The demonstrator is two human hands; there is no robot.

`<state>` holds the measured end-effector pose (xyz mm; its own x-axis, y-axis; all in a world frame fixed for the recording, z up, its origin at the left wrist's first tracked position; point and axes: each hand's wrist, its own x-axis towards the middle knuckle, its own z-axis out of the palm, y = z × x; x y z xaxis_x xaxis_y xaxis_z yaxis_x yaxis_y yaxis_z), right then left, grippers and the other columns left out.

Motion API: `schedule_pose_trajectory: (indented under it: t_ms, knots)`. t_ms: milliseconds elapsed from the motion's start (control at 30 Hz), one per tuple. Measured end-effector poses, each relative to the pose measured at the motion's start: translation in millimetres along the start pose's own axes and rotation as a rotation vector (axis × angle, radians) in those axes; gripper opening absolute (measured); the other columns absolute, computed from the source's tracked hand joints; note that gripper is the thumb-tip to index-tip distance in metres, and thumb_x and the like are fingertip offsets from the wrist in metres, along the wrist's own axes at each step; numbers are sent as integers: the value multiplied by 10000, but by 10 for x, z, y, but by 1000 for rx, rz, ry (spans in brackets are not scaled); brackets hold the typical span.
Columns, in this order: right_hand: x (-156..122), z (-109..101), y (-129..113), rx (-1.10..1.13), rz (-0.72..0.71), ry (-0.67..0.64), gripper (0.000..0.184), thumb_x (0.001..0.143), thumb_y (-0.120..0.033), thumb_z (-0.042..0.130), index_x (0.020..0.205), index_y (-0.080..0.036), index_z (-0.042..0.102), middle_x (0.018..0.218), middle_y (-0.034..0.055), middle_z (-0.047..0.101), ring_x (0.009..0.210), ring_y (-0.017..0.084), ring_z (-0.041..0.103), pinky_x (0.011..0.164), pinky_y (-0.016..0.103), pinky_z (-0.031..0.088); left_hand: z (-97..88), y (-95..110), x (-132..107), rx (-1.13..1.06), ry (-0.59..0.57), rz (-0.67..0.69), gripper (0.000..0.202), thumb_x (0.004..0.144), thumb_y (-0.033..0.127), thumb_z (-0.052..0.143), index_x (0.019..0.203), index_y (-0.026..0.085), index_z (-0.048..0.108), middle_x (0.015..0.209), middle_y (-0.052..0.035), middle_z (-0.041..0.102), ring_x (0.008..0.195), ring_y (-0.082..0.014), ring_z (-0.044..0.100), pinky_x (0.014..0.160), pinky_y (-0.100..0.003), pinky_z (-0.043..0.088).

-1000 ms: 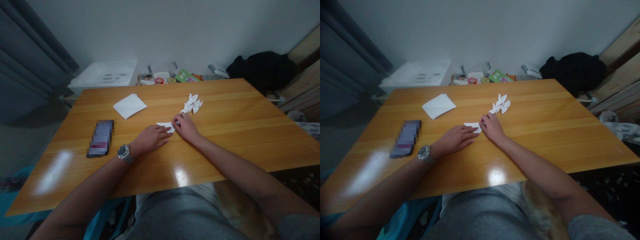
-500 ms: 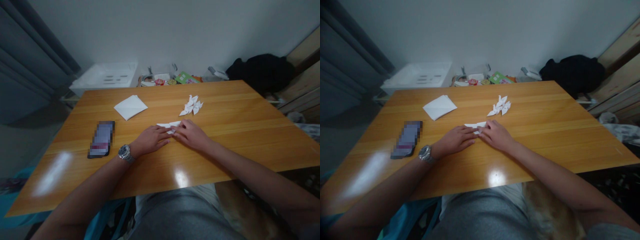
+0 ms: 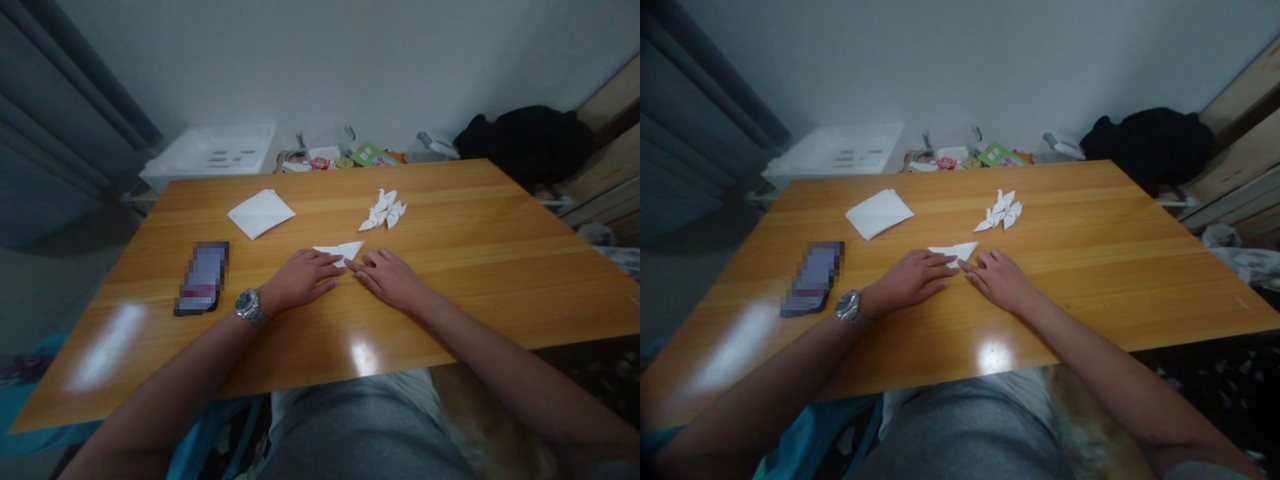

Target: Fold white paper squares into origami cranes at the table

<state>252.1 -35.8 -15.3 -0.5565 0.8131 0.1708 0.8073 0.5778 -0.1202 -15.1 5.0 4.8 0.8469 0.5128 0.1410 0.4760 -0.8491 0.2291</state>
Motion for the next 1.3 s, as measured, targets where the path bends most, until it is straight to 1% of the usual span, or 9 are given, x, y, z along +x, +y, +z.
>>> schedule_pose_trajectory:
  t_ms: [400,533,667,800,867,967,1133,1233,1300]
  knots:
    - [-1,-68,43,-119,139,-32,488,1087,-430,319,1501,-283,531,1006,102,640,902,261,522,812,360,388,-15,14,-7,8,-40,-23,416,1061,473,407,1401,333,601,1535,-9,524,1291,-257,536,1100,-446,379]
    - [5,-60,133,-160,274,-3,520,1091,-417,272,1489,-234,551,1032,130,655,911,280,551,831,379,413,-13,11,-6,-1,-35,-19,419,1062,461,411,1422,333,583,1550,-2,506,1291,-257,531,1107,-448,376]
    - [2,-25,241,-152,302,23,529,1088,-421,258,1470,-235,572,1038,136,669,947,294,582,847,391,439,-12,14,-10,-6,-29,-22,420,1059,468,417,1416,329,590,1542,-9,515,1285,-255,535,1107,-447,379]
    - [-30,-16,317,-54,338,90,562,1090,-401,217,1412,-174,618,1034,144,673,940,281,611,821,383,471,1,18,-15,2,-17,-9,431,1063,470,407,1424,314,583,1549,-15,508,1304,-257,524,1116,-446,378]
    - [-49,-32,328,-4,320,123,571,1089,-405,221,1355,-161,662,1005,143,663,933,277,613,829,389,485,11,18,-17,10,-18,2,437,1066,467,398,1433,309,576,1553,-25,502,1319,-259,516,1124,-451,374]
    - [-59,-60,289,39,237,182,542,1085,-413,264,1383,-171,647,1010,141,645,949,278,597,870,417,501,24,15,-20,17,-15,7,440,1069,469,390,1436,309,571,1555,-29,499,1329,-259,512,1130,-458,371]
    - [-32,-50,165,122,-27,155,459,1065,-405,396,1409,-194,616,1324,149,619,1226,289,557,1065,481,463,40,14,-23,37,-6,17,443,1066,477,394,1418,289,587,1548,-43,505,1321,-259,519,1134,-455,375]
    - [-25,-14,132,124,-120,93,462,1062,-406,415,1448,-207,575,1467,151,554,1382,301,477,1136,521,419,32,24,-24,52,-9,20,442,1064,470,402,1417,280,587,1531,-53,519,1314,-262,523,1132,-452,380]
    - [-30,8,129,119,-149,52,472,1061,-411,422,1465,-206,557,1533,157,501,1435,308,435,1165,531,391,20,32,-26,61,-16,20,443,1065,467,399,1413,270,591,1515,-55,534,1304,-262,529,1128,-448,382]
